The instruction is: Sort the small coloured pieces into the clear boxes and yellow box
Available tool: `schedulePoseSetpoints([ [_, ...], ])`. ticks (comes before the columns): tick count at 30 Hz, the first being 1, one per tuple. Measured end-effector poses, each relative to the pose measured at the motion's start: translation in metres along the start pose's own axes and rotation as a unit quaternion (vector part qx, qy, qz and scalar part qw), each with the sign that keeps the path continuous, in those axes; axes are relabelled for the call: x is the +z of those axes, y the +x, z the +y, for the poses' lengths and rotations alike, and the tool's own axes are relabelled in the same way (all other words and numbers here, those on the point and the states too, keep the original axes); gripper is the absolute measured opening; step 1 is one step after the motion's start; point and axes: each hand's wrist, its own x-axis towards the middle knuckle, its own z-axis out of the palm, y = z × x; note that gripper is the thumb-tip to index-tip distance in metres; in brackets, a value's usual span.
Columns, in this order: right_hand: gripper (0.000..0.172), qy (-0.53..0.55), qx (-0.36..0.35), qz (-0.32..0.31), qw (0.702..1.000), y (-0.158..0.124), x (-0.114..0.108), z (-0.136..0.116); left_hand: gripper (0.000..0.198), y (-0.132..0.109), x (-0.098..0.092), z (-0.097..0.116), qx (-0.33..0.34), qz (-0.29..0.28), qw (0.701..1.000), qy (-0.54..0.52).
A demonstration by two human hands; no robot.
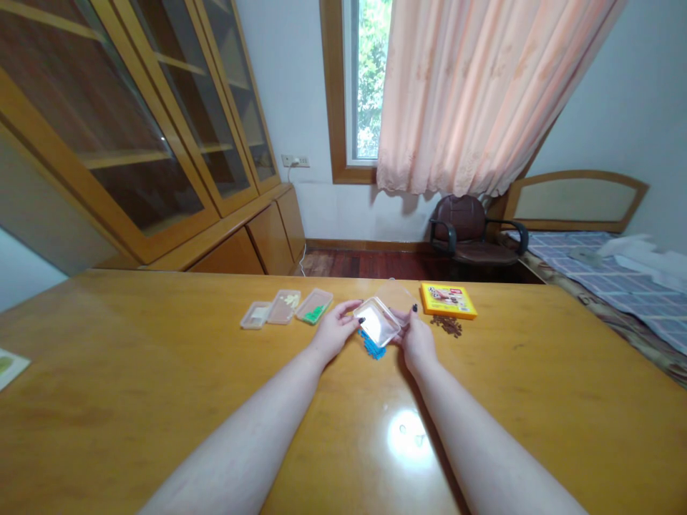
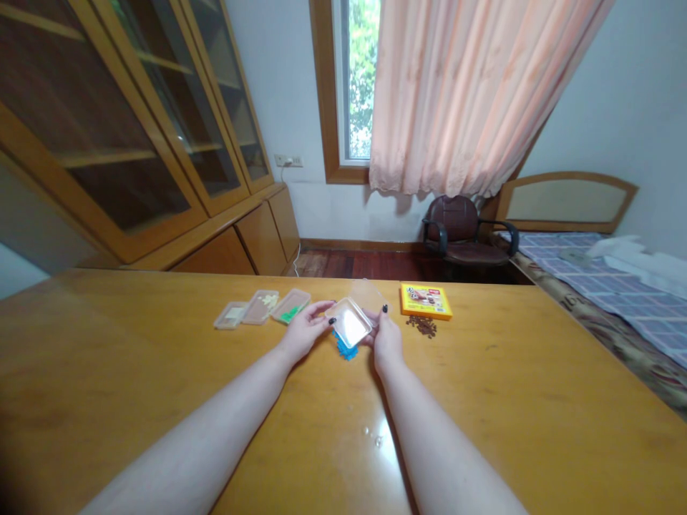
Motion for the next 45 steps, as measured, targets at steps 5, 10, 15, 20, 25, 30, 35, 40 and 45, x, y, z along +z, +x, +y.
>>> schedulePoseSetpoints([
  [5, 0.039, 0.085, 0.036, -0.001, 0.996, 0.005, -0.003, -0.001, 0.048, 0.001, 0.001, -0.005, -0.017, -0.033, 0.999, -0.024],
  [10, 0.023, 0.099, 0.054, -0.010, 0.994, 0.005, -0.003, -0.002, 0.045, 0.001, -0.001, -0.002, -0.005, -0.029, 0.999, -0.027],
  [15, 0.023, 0.106, 0.059, -0.012, 0.993, 0.004, 0.000, 0.000, 0.045, 0.001, -0.002, -0.001, -0.012, -0.020, 0.999, -0.024],
  [20, 0.020, 0.080, 0.038, -0.032, 0.996, 0.003, 0.004, 0.006, 0.042, 0.002, -0.004, -0.003, -0.006, -0.004, 0.999, 0.033],
  [25, 0.030, 0.045, -0.049, 0.044, 0.997, 0.011, -0.003, 0.008, 0.028, 0.000, -0.009, 0.002, 0.065, 0.005, 0.968, 0.242],
  [30, 0.030, -0.025, -0.085, 0.103, 0.991, 0.011, -0.007, 0.003, 0.015, 0.001, -0.020, 0.003, 0.093, -0.081, 0.904, 0.410],
  [35, 0.031, -0.059, -0.090, 0.116, 0.987, 0.008, -0.004, 0.000, 0.016, 0.002, -0.023, 0.003, 0.108, -0.115, 0.873, 0.461],
  [40, 0.034, -0.066, -0.077, 0.085, 0.991, 0.011, -0.005, 0.005, 0.009, 0.000, -0.019, 0.004, 0.100, -0.107, 0.861, 0.486],
  [45, 0.035, -0.091, -0.080, 0.075, 0.990, 0.013, -0.006, 0.010, 0.008, 0.000, -0.016, 0.004, 0.081, -0.098, 0.855, 0.503],
])
